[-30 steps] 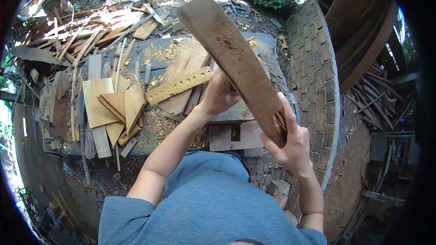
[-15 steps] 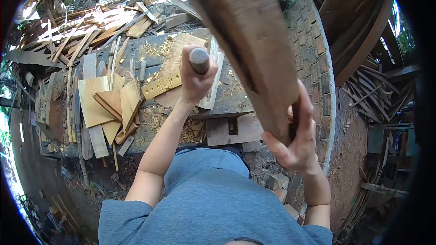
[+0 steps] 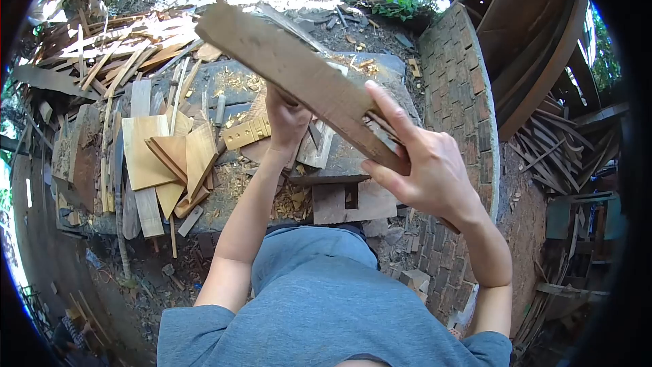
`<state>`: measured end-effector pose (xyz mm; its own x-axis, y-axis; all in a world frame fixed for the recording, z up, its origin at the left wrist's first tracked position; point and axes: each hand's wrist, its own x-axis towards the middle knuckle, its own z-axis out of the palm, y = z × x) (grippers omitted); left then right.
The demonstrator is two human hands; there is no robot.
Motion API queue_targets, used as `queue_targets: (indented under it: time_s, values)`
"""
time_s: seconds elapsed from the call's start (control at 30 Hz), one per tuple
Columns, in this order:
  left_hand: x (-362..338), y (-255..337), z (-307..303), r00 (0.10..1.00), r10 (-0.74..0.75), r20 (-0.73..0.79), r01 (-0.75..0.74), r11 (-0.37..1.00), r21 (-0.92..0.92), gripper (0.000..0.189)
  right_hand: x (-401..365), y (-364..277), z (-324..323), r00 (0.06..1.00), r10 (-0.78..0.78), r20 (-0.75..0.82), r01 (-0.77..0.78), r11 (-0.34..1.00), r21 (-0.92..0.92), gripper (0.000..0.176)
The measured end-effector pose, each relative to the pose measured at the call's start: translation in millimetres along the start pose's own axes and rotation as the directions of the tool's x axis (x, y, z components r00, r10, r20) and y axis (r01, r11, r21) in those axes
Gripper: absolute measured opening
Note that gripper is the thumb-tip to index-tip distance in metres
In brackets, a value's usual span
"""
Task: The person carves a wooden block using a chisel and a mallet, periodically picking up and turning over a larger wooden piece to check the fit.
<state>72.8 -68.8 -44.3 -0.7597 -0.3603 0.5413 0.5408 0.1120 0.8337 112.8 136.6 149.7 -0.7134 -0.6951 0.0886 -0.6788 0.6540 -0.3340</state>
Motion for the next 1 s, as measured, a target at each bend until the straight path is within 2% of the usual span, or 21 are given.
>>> queue_targets:
  time_s: [0.03, 0.07, 0.13, 0.17, 0.2, 0.23, 0.27, 0.33, 0.37, 0.4, 0.43, 0.47, 0.5, 0.53, 0.6, 0.67, 0.77, 0.8, 0.87, 0.93, 1.0]
  values:
    - [0.2, 3.3, 3.4, 0.999, 0.012, -0.048, -0.014, 0.999, -0.033, 0.047, -0.6, -2.2, 4.2, 0.987, -0.076, -0.139, 0.090, 0.991, 0.095, 0.086]
    - [-0.2, 4.0, 5.9, 0.995, 0.022, -0.097, -0.028, 0.998, -0.064, 0.047, 0.1, -1.8, 9.2, 0.990, -0.077, -0.122, 0.089, 0.991, 0.099, 0.086]
    - [-6.7, -1.2, 4.2, 0.995, 0.002, -0.099, -0.007, 0.999, -0.051, 0.051, -1.1, -2.5, 19.7, 0.987, -0.028, -0.160, 0.071, 0.961, 0.266, 0.086]
    - [-6.0, -1.6, 2.2, 0.995, 0.050, -0.087, -0.048, 0.998, 0.027, 0.051, 3.5, 0.5, 16.5, 0.995, 0.068, 0.077, -0.074, 0.993, 0.087, 0.087]
    - [-0.7, 3.9, 2.8, 0.992, 0.104, -0.069, -0.097, 0.990, 0.098, 0.051, 2.2, 0.7, 16.0, 0.996, 0.072, 0.061, -0.077, 0.993, 0.088, 0.087]
    - [3.8, 9.6, 8.1, 0.978, 0.044, -0.206, -0.054, 0.998, -0.045, 0.042, 2.8, 3.5, 15.8, 0.996, 0.078, 0.052, -0.082, 0.993, 0.082, 0.087]
    - [9.3, 12.5, 6.3, 0.975, 0.051, -0.217, -0.062, 0.997, -0.044, 0.042, 3.5, 7.1, 17.6, 0.995, 0.077, 0.055, -0.081, 0.994, 0.077, 0.087]
    - [8.2, 16.9, -6.7, 0.970, -0.163, -0.180, 0.147, 0.984, -0.103, 0.030, -6.1, 18.5, 32.7, 0.994, 0.094, 0.047, -0.099, 0.989, 0.114, 0.086]
    - [6.6, 19.3, -12.8, 0.944, -0.311, -0.114, 0.282, 0.935, -0.214, 0.022, -11.2, 25.2, 42.3, 0.995, 0.084, -0.047, -0.074, 0.981, 0.181, 0.086]
    - [7.5, 25.9, -15.1, 0.941, -0.315, -0.125, 0.285, 0.936, -0.208, 0.022, -16.7, 29.2, 48.6, 0.987, 0.083, -0.141, -0.046, 0.968, 0.249, 0.086]
    - [10.2, 36.1, -15.7, 0.913, -0.397, -0.096, 0.381, 0.913, -0.148, 0.023, -23.1, 29.4, 51.4, 0.982, 0.165, -0.089, -0.129, 0.940, 0.316, 0.085]
    - [12.8, 45.2, -15.7, 0.877, -0.476, -0.067, 0.470, 0.878, -0.086, 0.025, -30.2, 31.5, 56.4, 0.982, 0.167, -0.085, -0.131, 0.938, 0.322, 0.085]
    - [13.6, 51.7, -15.2, 0.839, -0.543, -0.023, 0.531, 0.827, -0.185, 0.031, -37.6, 35.6, 62.4, 0.972, 0.229, -0.055, -0.196, 0.916, 0.350, 0.085]
    - [14.1, 55.1, -7.9, 0.839, -0.543, -0.019, 0.531, 0.827, -0.184, 0.031, -44.4, 39.1, 67.1, 0.957, 0.290, -0.026, -0.260, 0.890, 0.374, 0.085]
    - [12.0, 58.8, 15.7, 0.880, -0.449, -0.151, 0.360, 0.841, -0.403, 0.028, -57.7, 42.9, 74.5, 0.944, 0.330, 0.008, -0.305, 0.865, 0.399, 0.085]
    - [8.0, 51.3, 26.0, 0.901, -0.404, -0.158, 0.324, 0.869, -0.375, 0.026, -69.2, 47.5, 83.3, 0.930, 0.367, -0.023, -0.323, 0.846, 0.423, 0.085]
    - [6.6, 50.0, 36.9, 0.802, -0.475, -0.363, 0.311, 0.850, -0.425, 0.024, -83.7, 53.3, 91.3, 0.895, 0.444, 0.039, -0.398, 0.759, 0.514, 0.084]
    - [2.5, 47.0, 41.6, 0.806, -0.476, -0.351, 0.320, 0.850, -0.418, 0.024, -86.6, 54.9, 94.0, 0.876, 0.476, 0.075, -0.432, 0.708, 0.559, 0.083]
    - [-10.3, 41.7, 55.3, 0.747, -0.499, -0.440, 0.280, 0.836, -0.473, 0.020, -90.4, 60.2, 99.3, 0.871, 0.487, 0.060, -0.432, 0.704, 0.564, 0.082]
    - [-19.6, 36.2, 61.9, 0.788, -0.430, -0.441, 0.265, 0.883, -0.387, 0.020, -93.5, 65.3, 97.9, 0.872, 0.488, 0.050, -0.429, 0.708, 0.561, 0.082]
    - [-23.3, 35.1, 62.7, 0.878, -0.349, -0.328, 0.247, 0.917, -0.314, 0.020, -97.5, 67.4, 94.7, 0.844, 0.532, 0.074, -0.476, 0.678, 0.560, 0.081]
